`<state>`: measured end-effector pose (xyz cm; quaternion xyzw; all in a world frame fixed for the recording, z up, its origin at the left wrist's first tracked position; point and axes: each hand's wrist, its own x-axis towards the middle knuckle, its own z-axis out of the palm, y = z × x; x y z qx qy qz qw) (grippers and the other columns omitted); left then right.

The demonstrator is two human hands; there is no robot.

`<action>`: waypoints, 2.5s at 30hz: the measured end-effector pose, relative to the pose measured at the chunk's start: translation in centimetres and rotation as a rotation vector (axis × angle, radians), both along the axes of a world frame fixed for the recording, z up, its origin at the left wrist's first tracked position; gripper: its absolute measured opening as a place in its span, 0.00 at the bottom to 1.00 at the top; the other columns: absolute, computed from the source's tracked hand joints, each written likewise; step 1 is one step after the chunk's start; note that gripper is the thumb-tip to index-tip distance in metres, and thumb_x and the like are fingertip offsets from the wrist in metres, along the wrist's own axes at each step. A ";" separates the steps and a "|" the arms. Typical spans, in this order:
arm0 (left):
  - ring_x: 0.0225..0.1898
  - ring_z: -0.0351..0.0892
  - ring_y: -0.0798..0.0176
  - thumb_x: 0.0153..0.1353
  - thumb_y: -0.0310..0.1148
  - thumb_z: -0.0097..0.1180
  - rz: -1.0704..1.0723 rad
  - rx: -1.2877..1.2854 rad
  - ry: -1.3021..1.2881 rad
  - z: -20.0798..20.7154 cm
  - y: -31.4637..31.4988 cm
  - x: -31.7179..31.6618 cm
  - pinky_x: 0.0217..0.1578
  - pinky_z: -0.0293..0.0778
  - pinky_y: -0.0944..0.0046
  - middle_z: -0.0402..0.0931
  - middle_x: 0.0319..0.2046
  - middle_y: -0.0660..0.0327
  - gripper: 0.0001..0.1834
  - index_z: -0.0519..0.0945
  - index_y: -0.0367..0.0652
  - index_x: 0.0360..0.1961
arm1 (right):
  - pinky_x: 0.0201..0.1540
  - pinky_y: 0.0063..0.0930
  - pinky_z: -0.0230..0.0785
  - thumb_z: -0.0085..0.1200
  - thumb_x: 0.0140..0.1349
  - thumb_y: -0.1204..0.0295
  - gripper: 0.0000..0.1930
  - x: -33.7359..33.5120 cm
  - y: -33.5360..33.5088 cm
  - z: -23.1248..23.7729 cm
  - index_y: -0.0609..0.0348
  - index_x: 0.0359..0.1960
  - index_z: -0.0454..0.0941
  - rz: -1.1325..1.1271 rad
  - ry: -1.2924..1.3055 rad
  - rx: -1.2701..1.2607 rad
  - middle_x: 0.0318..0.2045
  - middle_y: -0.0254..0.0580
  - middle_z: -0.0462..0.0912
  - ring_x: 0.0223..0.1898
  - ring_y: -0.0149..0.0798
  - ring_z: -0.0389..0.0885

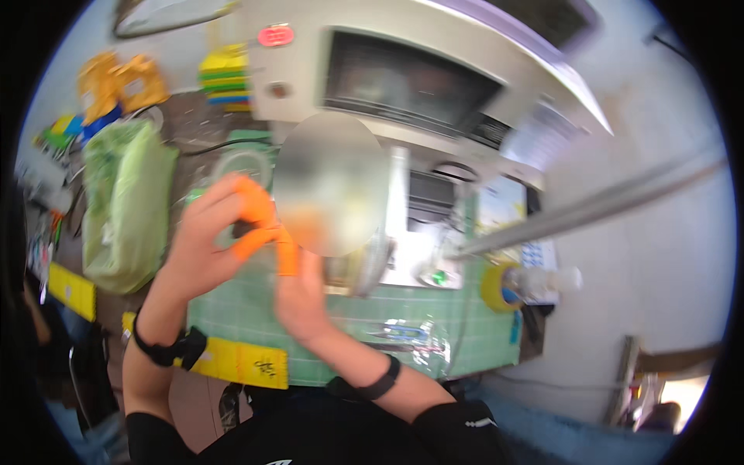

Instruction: Assembling small electrical components onto a yellow strip using a winding machine, tweezers, and adhesive.

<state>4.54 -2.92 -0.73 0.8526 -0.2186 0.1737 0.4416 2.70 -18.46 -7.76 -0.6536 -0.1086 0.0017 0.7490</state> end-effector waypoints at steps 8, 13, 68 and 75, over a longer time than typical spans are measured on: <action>0.40 0.80 0.49 0.53 0.21 0.68 0.004 0.203 -0.167 0.0 -1.6 -4.4 0.56 0.75 0.44 0.80 0.38 0.54 0.10 0.80 0.36 0.34 | 0.62 0.29 0.60 0.38 0.78 0.75 0.11 -3.5 -1.1 -0.2 0.61 0.58 0.65 0.173 0.124 0.225 0.49 0.42 0.68 0.53 0.35 0.67; 0.37 0.84 0.54 0.59 0.19 0.62 -0.075 -0.051 -0.050 -0.8 -1.7 -1.5 0.69 0.62 0.31 0.82 0.36 0.56 0.05 0.80 0.35 0.35 | 0.45 0.23 0.66 0.38 0.82 0.63 0.09 -3.5 -3.3 3.3 0.53 0.53 0.65 0.416 0.451 0.437 0.38 0.34 0.69 0.34 0.27 0.68; 0.39 0.81 0.56 0.53 0.23 0.72 -0.306 -0.263 -0.132 -2.5 0.7 0.5 0.56 0.82 0.46 0.84 0.37 0.55 0.10 0.83 0.35 0.34 | 0.27 0.25 0.76 0.51 0.74 0.49 0.34 4.8 -8.6 10.0 0.79 0.56 0.72 -0.394 -0.641 -0.454 0.39 0.64 0.85 0.29 0.41 0.85; 0.39 0.80 0.56 0.52 0.23 0.72 -0.306 -0.267 -0.133 -2.6 0.6 0.4 0.57 0.82 0.46 0.84 0.37 0.56 0.10 0.83 0.36 0.33 | 0.30 0.27 0.80 0.52 0.75 0.52 0.32 4.8 -8.6 10.0 0.79 0.55 0.72 -0.379 -0.697 -0.458 0.43 0.64 0.84 0.35 0.45 0.88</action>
